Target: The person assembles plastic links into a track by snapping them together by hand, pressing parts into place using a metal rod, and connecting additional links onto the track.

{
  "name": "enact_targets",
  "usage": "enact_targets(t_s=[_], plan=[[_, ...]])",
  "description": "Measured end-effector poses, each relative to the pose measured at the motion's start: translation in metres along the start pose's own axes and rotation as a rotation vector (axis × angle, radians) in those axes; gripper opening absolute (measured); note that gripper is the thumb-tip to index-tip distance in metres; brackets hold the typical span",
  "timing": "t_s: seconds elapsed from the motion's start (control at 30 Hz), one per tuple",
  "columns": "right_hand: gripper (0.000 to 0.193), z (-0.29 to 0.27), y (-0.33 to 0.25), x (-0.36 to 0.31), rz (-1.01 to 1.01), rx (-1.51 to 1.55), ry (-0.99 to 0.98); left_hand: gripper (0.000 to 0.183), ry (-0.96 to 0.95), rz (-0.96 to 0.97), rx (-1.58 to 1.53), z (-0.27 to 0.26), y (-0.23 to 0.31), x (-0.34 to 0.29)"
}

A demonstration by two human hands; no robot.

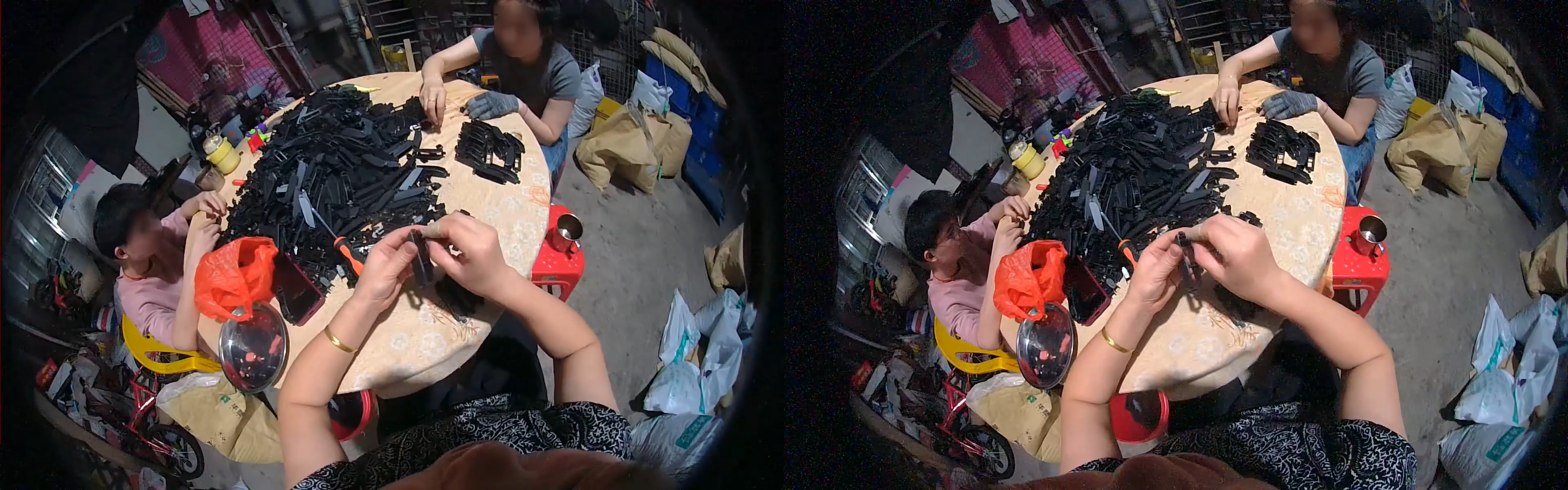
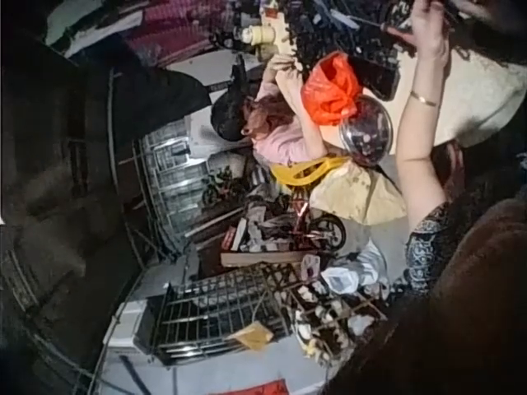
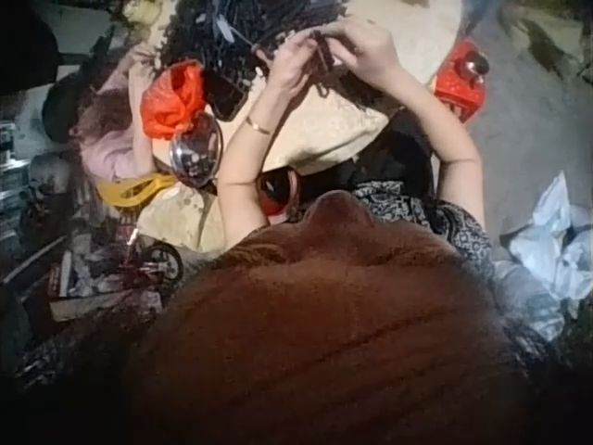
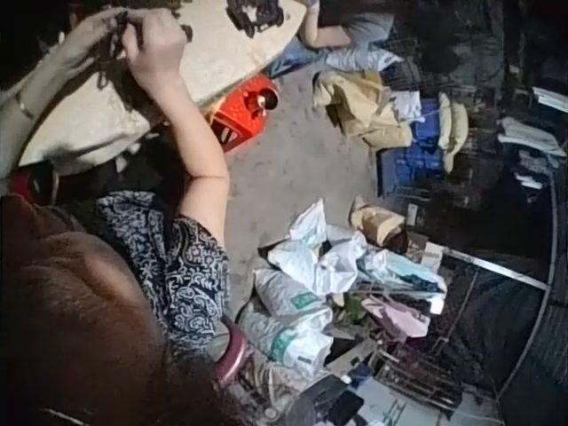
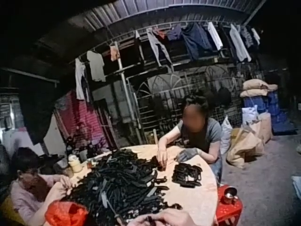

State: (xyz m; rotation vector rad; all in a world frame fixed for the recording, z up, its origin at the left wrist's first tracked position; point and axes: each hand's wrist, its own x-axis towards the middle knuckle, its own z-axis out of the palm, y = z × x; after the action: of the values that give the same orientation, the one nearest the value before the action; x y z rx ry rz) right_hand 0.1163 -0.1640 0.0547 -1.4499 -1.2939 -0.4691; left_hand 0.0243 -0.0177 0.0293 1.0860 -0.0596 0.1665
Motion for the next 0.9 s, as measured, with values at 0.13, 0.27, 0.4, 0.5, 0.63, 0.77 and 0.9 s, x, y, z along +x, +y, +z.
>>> enact_targets(t_s=[0.13,0.27,0.4,0.5,0.63,0.77,0.9], plan=[[0.021,0.002,0.0,0.0,-0.107,-0.065,0.009,0.039,0.069,0.008,0.046,0.011,0.005,-0.002],[0.027,0.002,-0.001,-0.001,-0.159,-0.136,0.0,0.034,0.064,-0.002,0.063,0.011,0.004,-0.002],[0.028,-0.004,-0.008,0.001,-0.104,-0.185,-0.147,0.027,0.089,-0.022,0.009,0.003,0.0,0.0],[0.029,-0.007,-0.003,-0.002,-0.083,-0.117,-0.278,0.025,0.142,-0.083,-0.02,0.005,-0.002,-0.003],[0.037,-0.012,-0.007,-0.012,-0.004,-0.111,-0.29,0.026,0.234,-0.093,0.056,0.018,-0.003,-0.002],[0.042,-0.021,-0.017,-0.02,0.218,-0.141,-0.241,0.035,0.191,-0.097,0.162,0.031,-0.004,0.008],[0.036,-0.053,0.008,-0.032,0.375,-0.275,-0.178,0.034,0.196,0.22,1.131,0.007,0.008,0.046]])
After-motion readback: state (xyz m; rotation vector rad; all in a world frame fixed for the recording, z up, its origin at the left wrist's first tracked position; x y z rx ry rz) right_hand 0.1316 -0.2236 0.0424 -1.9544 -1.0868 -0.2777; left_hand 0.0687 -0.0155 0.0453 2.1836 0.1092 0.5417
